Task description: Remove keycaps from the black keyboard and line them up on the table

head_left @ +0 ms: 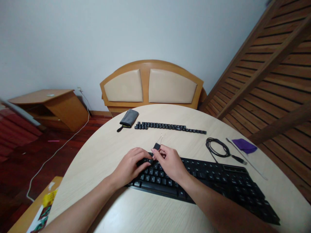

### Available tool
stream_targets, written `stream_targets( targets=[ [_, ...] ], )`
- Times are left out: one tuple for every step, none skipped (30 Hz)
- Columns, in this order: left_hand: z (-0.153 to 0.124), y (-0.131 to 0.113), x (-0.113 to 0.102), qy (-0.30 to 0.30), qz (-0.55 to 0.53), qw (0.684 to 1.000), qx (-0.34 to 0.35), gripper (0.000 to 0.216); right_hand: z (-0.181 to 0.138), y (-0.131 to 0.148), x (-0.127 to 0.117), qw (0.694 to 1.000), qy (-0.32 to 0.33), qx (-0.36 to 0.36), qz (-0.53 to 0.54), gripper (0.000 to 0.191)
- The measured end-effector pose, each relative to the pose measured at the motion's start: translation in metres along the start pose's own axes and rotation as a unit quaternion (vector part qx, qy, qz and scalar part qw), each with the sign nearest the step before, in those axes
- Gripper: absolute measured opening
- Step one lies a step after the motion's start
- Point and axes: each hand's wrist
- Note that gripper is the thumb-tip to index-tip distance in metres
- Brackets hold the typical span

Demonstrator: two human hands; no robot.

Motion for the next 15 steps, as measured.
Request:
stream_targets(
  targets=[
    [0.0,0.0001,0.0001,0.001,0.001,1.0,0.002,0.012,0.0001,-0.0009,0.0002,1.0,0.0,0.002,-0.002,0.024],
    [-0.0001,0.0002,0.0002,0.002,0.002,1.0,0.004,0.011,0.0003,-0.0016,0.0003,1.0,0.0,0.004,-0.005,0.024],
    [-0.0002,0.0003,0.0003,0.001,0.003,1.0,0.005,0.011,0.0004,-0.002,0.0003,1.0,0.0,0.005,-0.009,0.025],
    [-0.0003,0.0004,0.0003,0.0,0.004,1.0,0.006,0.011,0.0004,-0.0023,0.0003,1.0,0.0,0.005,-0.012,0.025],
    [-0.0004,0.0004,0.0003,0.0,0.005,1.0,0.007,0.011,0.0005,-0.0023,0.0002,1.0,0.001,0.005,-0.015,0.025],
    [-0.0003,0.0003,0.0002,0.0,0.005,1.0,0.008,0.012,0.0005,-0.0021,0.0,1.0,0.003,0.004,-0.014,0.025],
    [-0.0002,0.0002,0.0,0.001,0.006,1.0,0.008,0.012,0.0005,-0.0017,-0.0003,1.0,0.006,0.003,-0.011,0.025],
    [-0.0001,0.0001,-0.0002,0.002,0.006,1.0,0.008,0.013,0.0004,-0.0012,-0.0006,1.0,0.011,0.003,-0.006,0.025],
    [0.0,-0.0001,-0.0005,0.002,0.005,1.0,0.008,0.013,0.0004,-0.0006,-0.0008,1.0,0.014,0.003,0.0,0.024],
    [0.0001,-0.0002,-0.0007,0.001,0.005,1.0,0.008,0.013,0.0003,0.0001,-0.0011,1.0,0.017,0.004,0.006,0.024],
    [0.0001,-0.0003,-0.0008,0.001,0.006,1.0,0.008,0.014,0.0001,0.0008,-0.0013,1.0,0.019,0.005,0.011,0.023],
    [0.0001,-0.0003,-0.0009,0.0,0.006,1.0,0.008,0.014,0.0,0.0014,-0.0015,1.0,0.02,0.007,0.014,0.023],
    [0.0,-0.0003,-0.0009,0.001,0.008,1.0,0.008,0.014,-0.0002,0.0019,-0.0017,1.0,0.02,0.008,0.015,0.023],
    [-0.0001,-0.0001,-0.0008,0.001,0.01,1.0,0.009,0.015,-0.0003,0.0023,-0.0018,1.0,0.019,0.01,0.014,0.023],
    [-0.0003,0.0001,-0.0006,0.002,0.013,1.0,0.011,0.015,-0.0004,0.0026,-0.0018,1.0,0.019,0.011,0.013,0.023]
  ],
)
Point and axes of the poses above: each hand's wrist, its own z-axis towards the middle knuckle, its own x-axis out of the palm, y = z × x, and after that the axes turned 6 degrees about x, right-handed
